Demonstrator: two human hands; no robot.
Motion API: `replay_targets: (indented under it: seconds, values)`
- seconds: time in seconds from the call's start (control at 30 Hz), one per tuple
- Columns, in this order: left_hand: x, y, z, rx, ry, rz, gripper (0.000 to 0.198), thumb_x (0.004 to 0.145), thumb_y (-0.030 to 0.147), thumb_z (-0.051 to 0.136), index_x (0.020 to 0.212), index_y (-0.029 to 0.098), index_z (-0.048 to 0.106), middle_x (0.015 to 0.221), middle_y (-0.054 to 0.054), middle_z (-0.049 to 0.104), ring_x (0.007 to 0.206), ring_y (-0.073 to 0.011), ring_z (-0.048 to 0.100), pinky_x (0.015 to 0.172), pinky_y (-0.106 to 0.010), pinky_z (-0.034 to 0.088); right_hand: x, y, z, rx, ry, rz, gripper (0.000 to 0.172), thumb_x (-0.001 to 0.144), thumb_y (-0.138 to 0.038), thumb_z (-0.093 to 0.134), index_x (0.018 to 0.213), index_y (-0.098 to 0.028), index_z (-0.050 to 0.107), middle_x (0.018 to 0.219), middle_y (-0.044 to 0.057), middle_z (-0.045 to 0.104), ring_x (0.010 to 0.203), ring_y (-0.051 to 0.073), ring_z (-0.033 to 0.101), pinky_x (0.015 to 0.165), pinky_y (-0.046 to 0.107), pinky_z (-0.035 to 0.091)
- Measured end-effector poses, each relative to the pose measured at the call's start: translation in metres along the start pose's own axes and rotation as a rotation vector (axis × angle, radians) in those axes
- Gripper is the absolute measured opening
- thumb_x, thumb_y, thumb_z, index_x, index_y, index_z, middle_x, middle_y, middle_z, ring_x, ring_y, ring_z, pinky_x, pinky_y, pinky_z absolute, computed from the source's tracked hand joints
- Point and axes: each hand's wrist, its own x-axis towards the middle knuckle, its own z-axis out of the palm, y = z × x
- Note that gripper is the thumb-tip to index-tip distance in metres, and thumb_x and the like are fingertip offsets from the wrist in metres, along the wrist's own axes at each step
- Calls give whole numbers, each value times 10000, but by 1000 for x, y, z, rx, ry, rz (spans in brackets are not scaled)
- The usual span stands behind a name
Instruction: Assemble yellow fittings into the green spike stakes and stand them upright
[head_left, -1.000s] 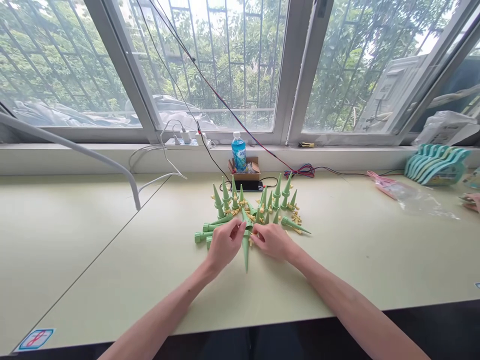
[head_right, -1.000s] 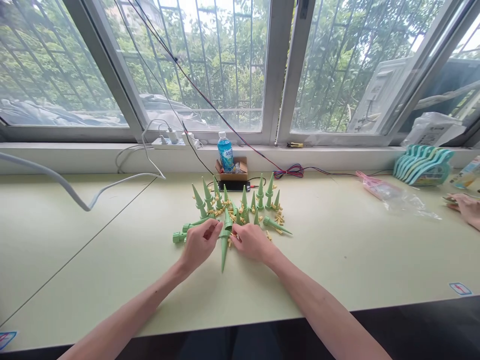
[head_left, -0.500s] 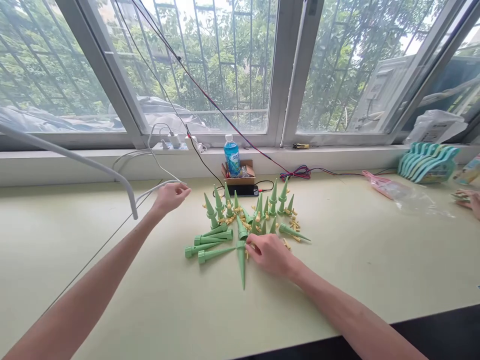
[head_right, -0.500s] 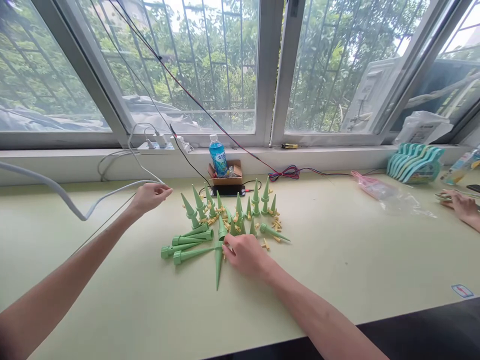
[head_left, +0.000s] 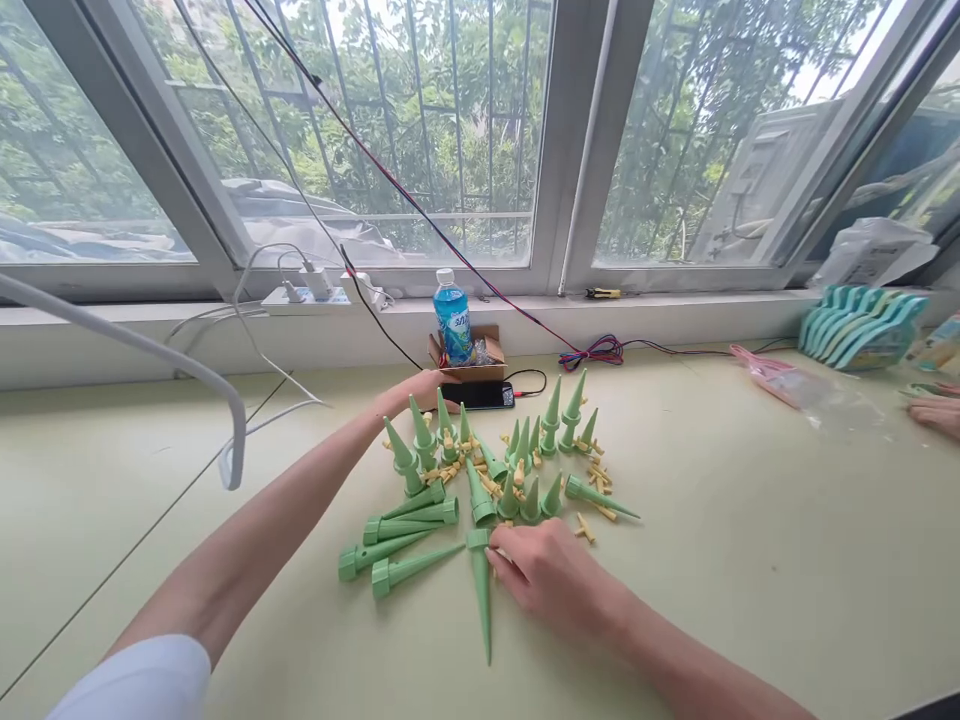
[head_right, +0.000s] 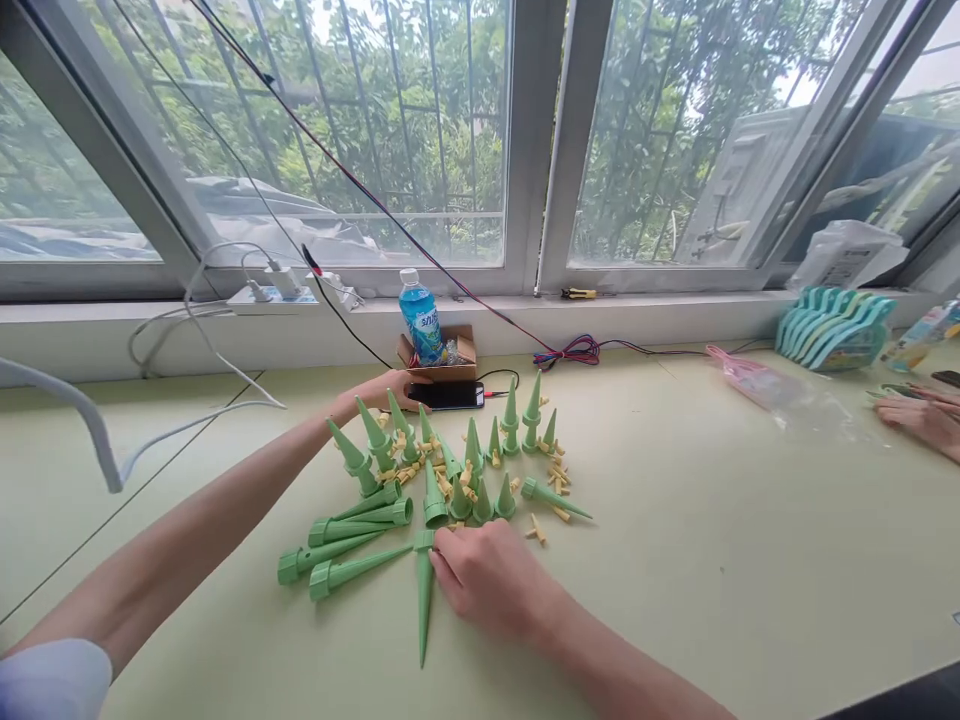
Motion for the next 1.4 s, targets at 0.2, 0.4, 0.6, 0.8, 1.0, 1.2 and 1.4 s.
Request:
replay_targets:
  seconds: [0.2, 0.4, 0.6, 0.8, 1.0, 1.2, 1.4]
  values:
    - [12, 2, 4, -4, -70, -27, 850, 589, 590, 753, 1296, 140, 611, 697, -50, 665, 777, -249, 650, 701, -281, 472, -1, -2, 0, -24, -5, -4, 247, 962, -202, 432, 715, -194, 430, 600, -26, 544, 473, 96, 427, 509, 249, 238]
    - [17, 6, 5, -15, -67, -45, 853, 589, 581, 742, 1325, 178, 589, 999, -92, 703, 934, -270, 645, 776, -287, 494, -3, 0, 1, -16, -9, 3, 246, 964, -195, 429, 718, -191, 446, 591, -28, 530, 467, 92, 403, 509, 248, 248]
    - [20, 3, 6, -1, -57, 16, 762, 613, 510, 757, 1283, 169, 629, 961, -84, 722, 990, -275, 626, 830, -278, 468, -3, 0, 1, -8, -1, 0, 240, 963, -193, 444, 725, -186, 474, 597, -25, 539, 473, 91, 429, 513, 250, 268]
    - [18, 4, 4, 2, -74, 20, 799, 627, 518, 736, 1321, 153, 586, 1015, -103, 714, 949, -251, 633, 792, -262, 466, -2, 0, 0, -1, -5, 1, 245, 967, -192, 435, 724, -190, 463, 607, -27, 552, 486, 95, 451, 519, 248, 276]
    - [25, 2, 7, 52, -115, -12, 902, 594, 617, 716, 1367, 186, 546, 981, -111, 694, 944, -289, 635, 778, -311, 484, 0, 1, 2, -23, 7, -12, 260, 970, -204, 432, 712, -189, 455, 596, -26, 543, 473, 92, 442, 512, 253, 252]
    - [24, -1, 7, -53, -139, -3, 956, 591, 627, 721, 1392, 146, 520, 626, -18, 596, 672, -235, 609, 588, -284, 432, 0, -3, -1, -34, 5, -22, 260, 964, -207, 436, 705, -188, 456, 596, -26, 542, 472, 91, 421, 501, 263, 237]
    - [25, 0, 7, -23, -119, 8, 936, 580, 601, 732, 1374, 144, 543, 588, -3, 550, 627, -217, 580, 548, -276, 407, 1, -4, -2, -48, 11, -29, 276, 961, -195, 435, 685, -184, 456, 562, -29, 507, 449, 86, 390, 487, 259, 222]
